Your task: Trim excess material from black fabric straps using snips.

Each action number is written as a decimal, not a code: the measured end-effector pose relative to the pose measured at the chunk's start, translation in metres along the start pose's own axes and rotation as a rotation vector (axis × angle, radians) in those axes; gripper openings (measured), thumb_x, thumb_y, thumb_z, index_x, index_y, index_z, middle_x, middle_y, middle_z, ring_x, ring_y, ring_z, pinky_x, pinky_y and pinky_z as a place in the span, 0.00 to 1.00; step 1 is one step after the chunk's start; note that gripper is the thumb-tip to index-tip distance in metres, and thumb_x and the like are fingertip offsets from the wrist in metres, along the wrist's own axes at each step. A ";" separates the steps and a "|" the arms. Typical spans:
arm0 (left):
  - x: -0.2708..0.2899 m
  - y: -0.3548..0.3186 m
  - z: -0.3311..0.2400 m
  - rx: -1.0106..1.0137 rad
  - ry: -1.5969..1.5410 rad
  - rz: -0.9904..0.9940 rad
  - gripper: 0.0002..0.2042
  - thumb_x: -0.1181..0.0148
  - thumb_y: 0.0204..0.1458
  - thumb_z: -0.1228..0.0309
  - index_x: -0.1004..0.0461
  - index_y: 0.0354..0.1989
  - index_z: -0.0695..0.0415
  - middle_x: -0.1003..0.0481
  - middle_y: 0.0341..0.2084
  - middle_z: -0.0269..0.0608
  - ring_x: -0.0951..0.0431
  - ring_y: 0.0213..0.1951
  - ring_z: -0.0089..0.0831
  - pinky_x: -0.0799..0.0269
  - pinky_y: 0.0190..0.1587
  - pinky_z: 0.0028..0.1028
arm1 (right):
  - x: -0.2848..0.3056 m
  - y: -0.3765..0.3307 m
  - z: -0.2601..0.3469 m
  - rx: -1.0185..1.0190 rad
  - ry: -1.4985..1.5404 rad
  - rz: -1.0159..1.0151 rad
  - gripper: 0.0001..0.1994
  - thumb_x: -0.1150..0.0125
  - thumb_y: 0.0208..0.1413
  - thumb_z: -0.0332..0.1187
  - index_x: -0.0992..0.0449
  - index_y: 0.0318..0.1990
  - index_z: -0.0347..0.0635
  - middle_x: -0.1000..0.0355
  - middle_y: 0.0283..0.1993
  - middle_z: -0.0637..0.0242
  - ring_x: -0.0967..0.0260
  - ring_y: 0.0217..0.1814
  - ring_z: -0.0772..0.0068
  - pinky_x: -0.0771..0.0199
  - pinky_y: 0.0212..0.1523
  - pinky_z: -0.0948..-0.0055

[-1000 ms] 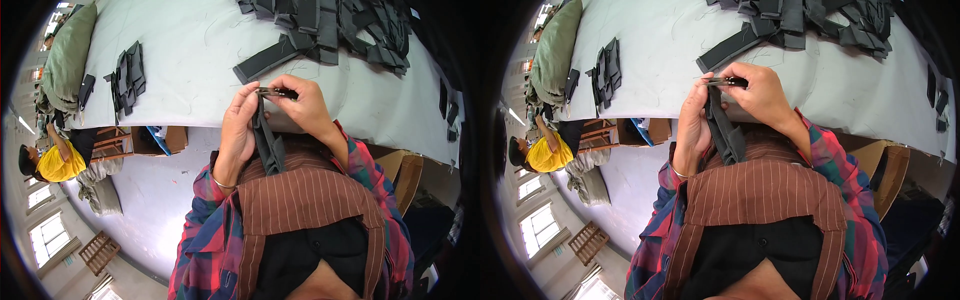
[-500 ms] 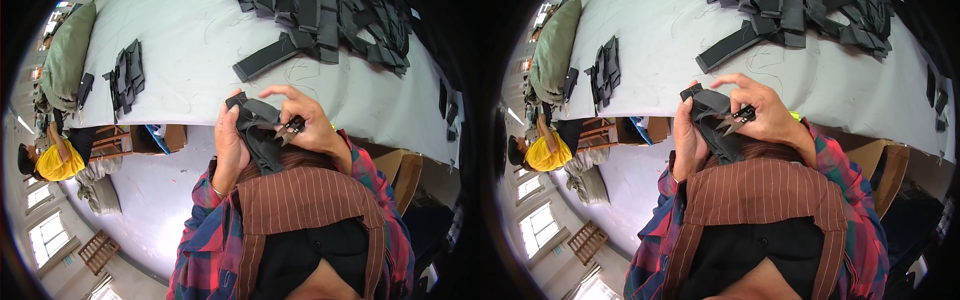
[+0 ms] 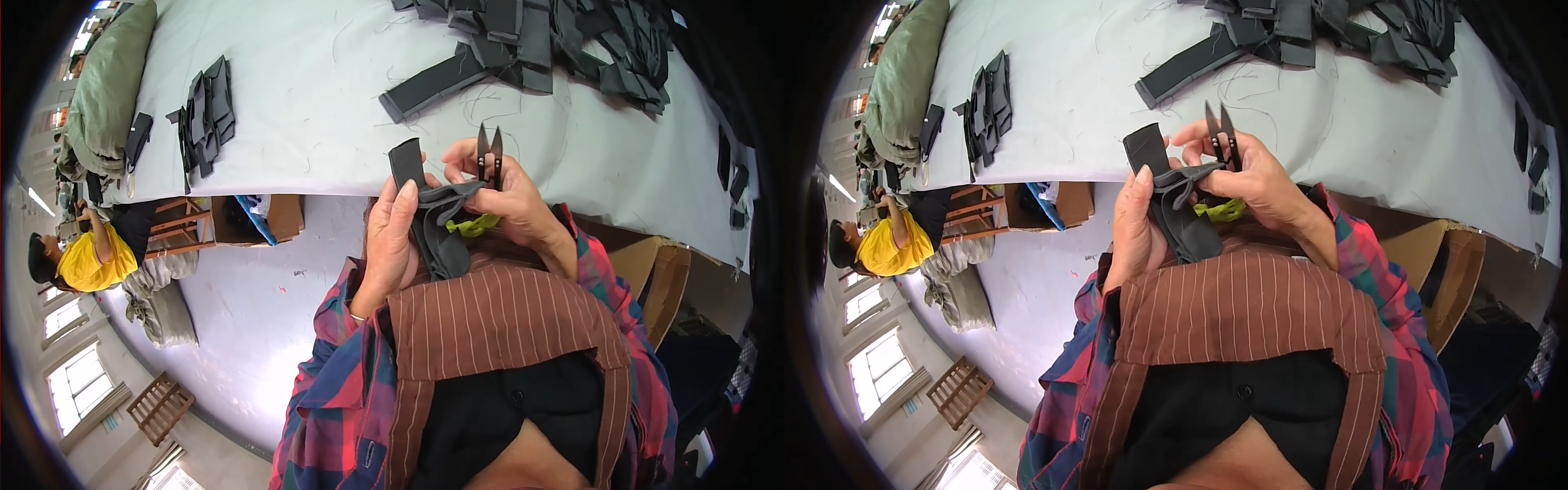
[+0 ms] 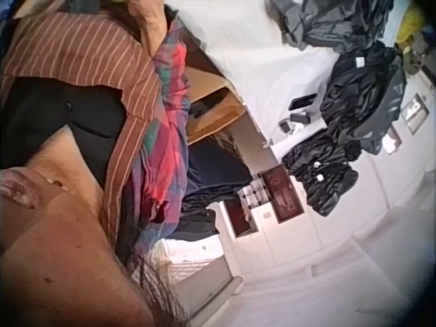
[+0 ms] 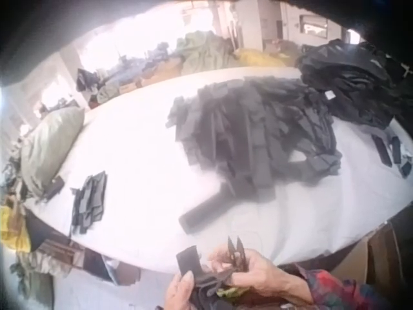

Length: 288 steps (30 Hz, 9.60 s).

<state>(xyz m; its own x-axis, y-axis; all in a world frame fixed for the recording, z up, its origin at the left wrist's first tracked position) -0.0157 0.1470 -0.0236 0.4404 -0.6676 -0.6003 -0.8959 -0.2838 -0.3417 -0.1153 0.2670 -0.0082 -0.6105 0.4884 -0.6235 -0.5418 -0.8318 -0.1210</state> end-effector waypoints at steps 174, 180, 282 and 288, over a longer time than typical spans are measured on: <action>-0.015 0.050 -0.059 -0.103 0.272 0.075 0.28 0.51 0.54 0.82 0.49 0.65 0.63 0.24 0.38 0.54 0.19 0.31 0.38 0.18 0.33 0.33 | 0.000 0.023 0.069 0.847 -1.493 -0.352 0.11 0.33 0.42 0.32 0.22 0.37 0.53 0.32 0.24 0.77 0.40 0.25 0.72 0.46 0.29 0.72; -0.019 0.044 -0.060 -0.074 0.290 0.088 0.30 0.52 0.54 0.83 0.53 0.66 0.61 0.25 0.39 0.57 0.19 0.30 0.41 0.19 0.31 0.33 | 0.003 0.024 0.069 0.793 -1.440 -0.352 0.09 0.34 0.45 0.32 0.22 0.36 0.51 0.28 0.28 0.75 0.36 0.26 0.72 0.44 0.30 0.72; -0.007 0.031 -0.037 -0.034 0.003 0.041 0.08 0.48 0.53 0.81 0.36 0.37 0.55 0.31 0.41 0.36 0.28 0.39 0.20 0.29 0.37 0.21 | -0.003 0.045 0.036 0.385 -0.930 -0.319 0.09 0.36 0.49 0.34 0.21 0.37 0.43 0.23 0.29 0.63 0.26 0.29 0.70 0.30 0.30 0.76; -0.007 0.031 -0.035 -0.061 0.103 -0.005 0.14 0.40 0.49 0.81 0.36 0.41 0.56 0.32 0.43 0.37 0.28 0.39 0.22 0.26 0.41 0.23 | -0.002 0.050 0.033 0.255 -0.869 -0.230 0.09 0.40 0.53 0.28 0.22 0.40 0.35 0.24 0.35 0.67 0.30 0.38 0.82 0.31 0.41 0.81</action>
<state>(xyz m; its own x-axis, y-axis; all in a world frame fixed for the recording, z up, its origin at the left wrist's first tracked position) -0.0485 0.1189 -0.0040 0.4391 -0.7327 -0.5200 -0.8971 -0.3260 -0.2981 -0.1603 0.2336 0.0126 -0.6345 0.7455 0.2041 -0.7506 -0.6573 0.0672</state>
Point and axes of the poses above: each hand's wrist, its own y-axis towards the middle knuckle, its own x-axis out of the back of the hand, z = x × y, the point moved 3 cm from there along y, towards the middle knuckle
